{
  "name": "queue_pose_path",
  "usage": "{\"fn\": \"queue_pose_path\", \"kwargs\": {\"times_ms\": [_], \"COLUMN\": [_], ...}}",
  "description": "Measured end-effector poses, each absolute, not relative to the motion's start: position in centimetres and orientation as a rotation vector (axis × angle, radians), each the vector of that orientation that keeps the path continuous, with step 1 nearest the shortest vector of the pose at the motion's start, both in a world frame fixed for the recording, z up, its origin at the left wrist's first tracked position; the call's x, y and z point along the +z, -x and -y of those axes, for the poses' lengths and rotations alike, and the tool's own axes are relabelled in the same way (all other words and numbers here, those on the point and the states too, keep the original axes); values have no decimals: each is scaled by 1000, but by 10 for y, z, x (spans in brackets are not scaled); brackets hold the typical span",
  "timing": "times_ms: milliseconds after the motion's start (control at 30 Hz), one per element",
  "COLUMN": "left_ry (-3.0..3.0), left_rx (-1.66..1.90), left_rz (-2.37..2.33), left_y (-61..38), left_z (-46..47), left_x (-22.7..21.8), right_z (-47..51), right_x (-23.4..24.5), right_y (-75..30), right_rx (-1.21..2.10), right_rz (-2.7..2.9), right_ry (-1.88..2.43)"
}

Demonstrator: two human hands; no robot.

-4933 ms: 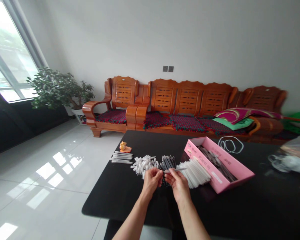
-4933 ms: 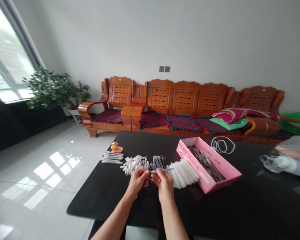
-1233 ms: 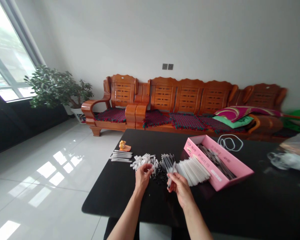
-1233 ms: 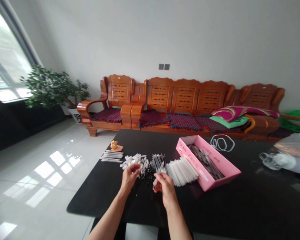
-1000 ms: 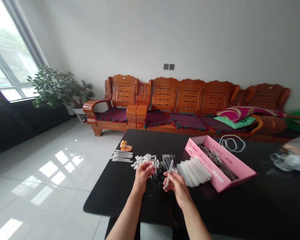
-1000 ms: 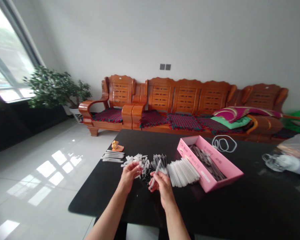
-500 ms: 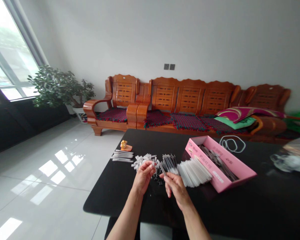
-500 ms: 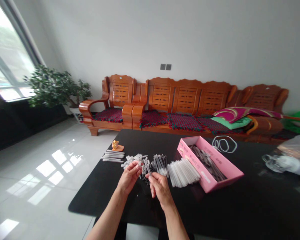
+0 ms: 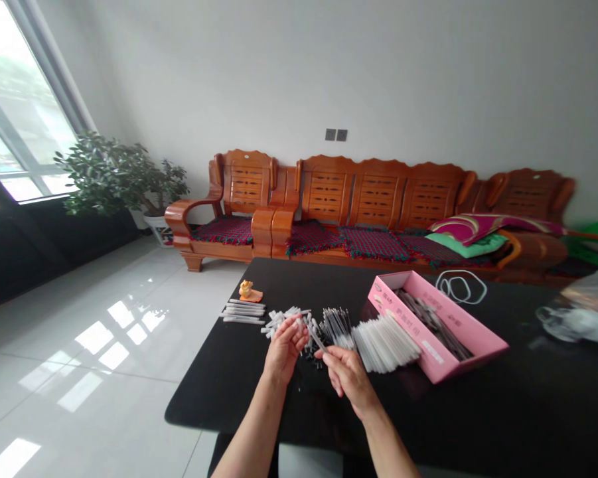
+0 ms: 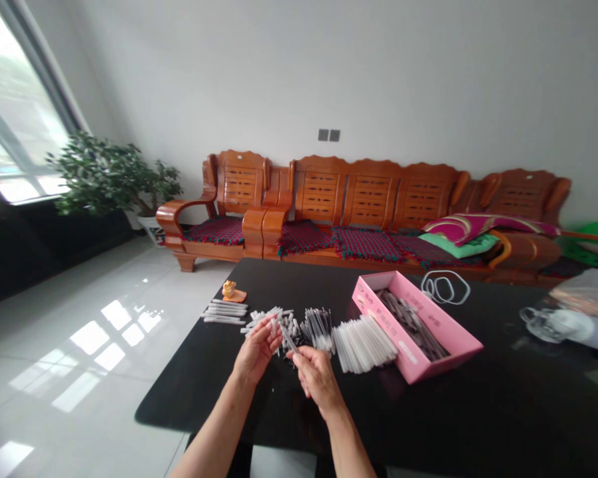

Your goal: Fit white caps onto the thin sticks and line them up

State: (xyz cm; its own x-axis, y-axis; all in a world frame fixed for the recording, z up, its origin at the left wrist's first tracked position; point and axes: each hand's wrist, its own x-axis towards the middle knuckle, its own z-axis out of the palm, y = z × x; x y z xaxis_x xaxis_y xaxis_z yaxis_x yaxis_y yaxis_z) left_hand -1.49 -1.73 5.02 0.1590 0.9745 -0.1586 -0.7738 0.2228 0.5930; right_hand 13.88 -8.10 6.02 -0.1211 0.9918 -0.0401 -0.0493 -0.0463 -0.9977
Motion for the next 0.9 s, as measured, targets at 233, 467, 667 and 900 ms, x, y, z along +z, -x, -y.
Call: {"fn": "queue_pose_path", "kwargs": {"times_ms": [233, 467, 667, 900], "left_ry": [-381, -522, -625, -719], "left_rx": [1346, 1344, 1403, 1522], "left_rz": [-654, -725, -814, -902], "left_y": [14, 12, 7, 0], "left_z": [13, 15, 20, 20], "left_x": [46, 44, 46, 46], "right_z": [80, 78, 76, 77], "right_x": [62, 65, 64, 63], "right_y": [-136, -137, -133, -128], "right_rx": [1360, 1229, 1027, 893], "right_rz": [1247, 1361, 1493, 1557], "right_ry": [1199, 1276, 1325, 1340]}}
